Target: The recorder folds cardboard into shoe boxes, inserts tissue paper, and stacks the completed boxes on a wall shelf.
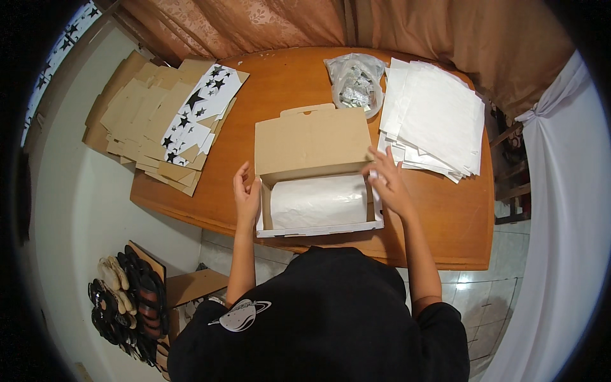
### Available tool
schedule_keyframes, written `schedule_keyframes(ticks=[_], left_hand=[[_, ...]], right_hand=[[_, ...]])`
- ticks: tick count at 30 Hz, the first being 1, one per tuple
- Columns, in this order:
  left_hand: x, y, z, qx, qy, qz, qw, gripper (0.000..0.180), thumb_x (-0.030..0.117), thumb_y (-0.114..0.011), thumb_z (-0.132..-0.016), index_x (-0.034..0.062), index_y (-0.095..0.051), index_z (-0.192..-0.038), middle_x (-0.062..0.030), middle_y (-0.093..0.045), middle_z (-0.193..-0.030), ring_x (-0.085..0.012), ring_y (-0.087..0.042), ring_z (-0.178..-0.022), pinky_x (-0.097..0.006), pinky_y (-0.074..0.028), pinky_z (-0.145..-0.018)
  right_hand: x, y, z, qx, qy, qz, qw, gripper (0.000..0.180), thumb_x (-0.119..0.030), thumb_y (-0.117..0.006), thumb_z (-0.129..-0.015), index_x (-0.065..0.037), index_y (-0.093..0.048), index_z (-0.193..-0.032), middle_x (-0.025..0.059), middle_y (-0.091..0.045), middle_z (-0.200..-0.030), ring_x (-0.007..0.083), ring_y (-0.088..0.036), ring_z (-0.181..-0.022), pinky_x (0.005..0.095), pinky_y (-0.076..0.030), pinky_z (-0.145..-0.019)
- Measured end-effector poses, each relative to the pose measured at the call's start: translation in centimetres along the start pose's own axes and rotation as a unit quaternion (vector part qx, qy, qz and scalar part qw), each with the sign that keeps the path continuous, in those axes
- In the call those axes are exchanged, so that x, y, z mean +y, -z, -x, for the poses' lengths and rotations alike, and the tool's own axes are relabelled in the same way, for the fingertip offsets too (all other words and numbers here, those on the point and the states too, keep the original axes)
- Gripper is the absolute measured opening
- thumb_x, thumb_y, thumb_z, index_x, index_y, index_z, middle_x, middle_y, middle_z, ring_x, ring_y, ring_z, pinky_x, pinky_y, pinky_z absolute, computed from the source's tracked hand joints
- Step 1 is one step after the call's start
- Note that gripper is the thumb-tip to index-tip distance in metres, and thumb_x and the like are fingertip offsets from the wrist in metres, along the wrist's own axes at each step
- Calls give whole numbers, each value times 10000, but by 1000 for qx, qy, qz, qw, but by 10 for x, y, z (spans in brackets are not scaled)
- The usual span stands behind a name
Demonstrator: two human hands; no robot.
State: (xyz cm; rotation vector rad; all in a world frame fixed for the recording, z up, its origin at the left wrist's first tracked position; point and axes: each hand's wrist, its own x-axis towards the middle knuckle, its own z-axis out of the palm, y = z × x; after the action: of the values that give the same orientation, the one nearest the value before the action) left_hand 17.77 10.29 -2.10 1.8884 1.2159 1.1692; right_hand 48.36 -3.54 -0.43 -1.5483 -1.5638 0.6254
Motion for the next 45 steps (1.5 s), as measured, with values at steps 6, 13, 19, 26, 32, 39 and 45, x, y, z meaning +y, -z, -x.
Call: schedule_keyframes(ticks=[6, 13, 19, 26, 32, 39, 45], left_hand=[[-6, -20, -17, 11, 229, 310, 923, 512, 224, -513, -894, -28, -338, -1304, -96, -457, -1227, -148, -412, -1154, -244, -357, -898], [-26, -18, -32, 21, 104, 403, 909, 641, 501, -223, -929, -42, -528, -1081, -107, -572, -1007, -216, -469, -1068, -323, -255, -1005], [-44, 4, -37, -181, 48, 316, 930, 894, 563, -7, -903, -13, -653, -682, -128, -622, -974, -306, -287, -1277, -423, -133, -1067], [-22, 33, 0, -234, -60, 34, 970, 354, 332, -448, -902, 71, -666, -1002, -156, -435, -1322, -372, -223, -1315, -495, -122, -1057], [11, 31, 44, -190, -152, -13, 970, 777, 433, -761, -609, 78, -490, -1246, -235, -238, -1410, -406, -253, -1293, -493, -228, -1032], [10, 12, 51, -41, -138, 10, 990, 734, 260, -874, -457, -3, -579, -1075, -228, -399, -1321, -346, -401, -1219, -422, -334, -990], [5, 4, 46, -26, -118, -7, 993, 598, 245, -855, -476, 3, -629, -974, -189, -490, -1252, -327, -485, -1143, -414, -381, -957]], right_hand=[[23, -33, -31, 158, -159, -235, 946, 497, -304, -420, -935, -6, -312, -1318, 192, -349, -1333, 251, -349, -1223, 322, -265, -1015], [9, -37, -44, 269, -16, -263, 926, 523, -387, -232, -961, 24, -492, -1154, 125, -525, -1130, 218, -467, -1089, 302, -310, -968], [33, -24, -38, 109, 49, -226, 967, 789, -411, -57, -937, 28, -665, -692, 121, -631, -772, 292, -496, -1029, 401, -247, -1008], [4, -6, 9, -48, 12, 91, 995, 362, -359, -409, -901, -151, -605, -1124, 20, -546, -1225, 290, -215, -1332, 566, 3, -1051], [-27, -20, 32, -47, 36, 220, 974, 688, -522, -715, -614, -218, -536, -1205, 104, -276, -1426, 419, -163, -1316, 605, -169, -1012], [-34, -35, 30, 64, 70, 119, 988, 550, -315, -810, -559, -165, -643, -1060, 93, -460, -1283, 417, -318, -1235, 524, -234, -1039], [-30, -37, 25, 69, 55, 103, 991, 438, -223, -795, -584, -178, -681, -1005, 49, -521, -1235, 403, -284, -1263, 494, -270, -1022]])
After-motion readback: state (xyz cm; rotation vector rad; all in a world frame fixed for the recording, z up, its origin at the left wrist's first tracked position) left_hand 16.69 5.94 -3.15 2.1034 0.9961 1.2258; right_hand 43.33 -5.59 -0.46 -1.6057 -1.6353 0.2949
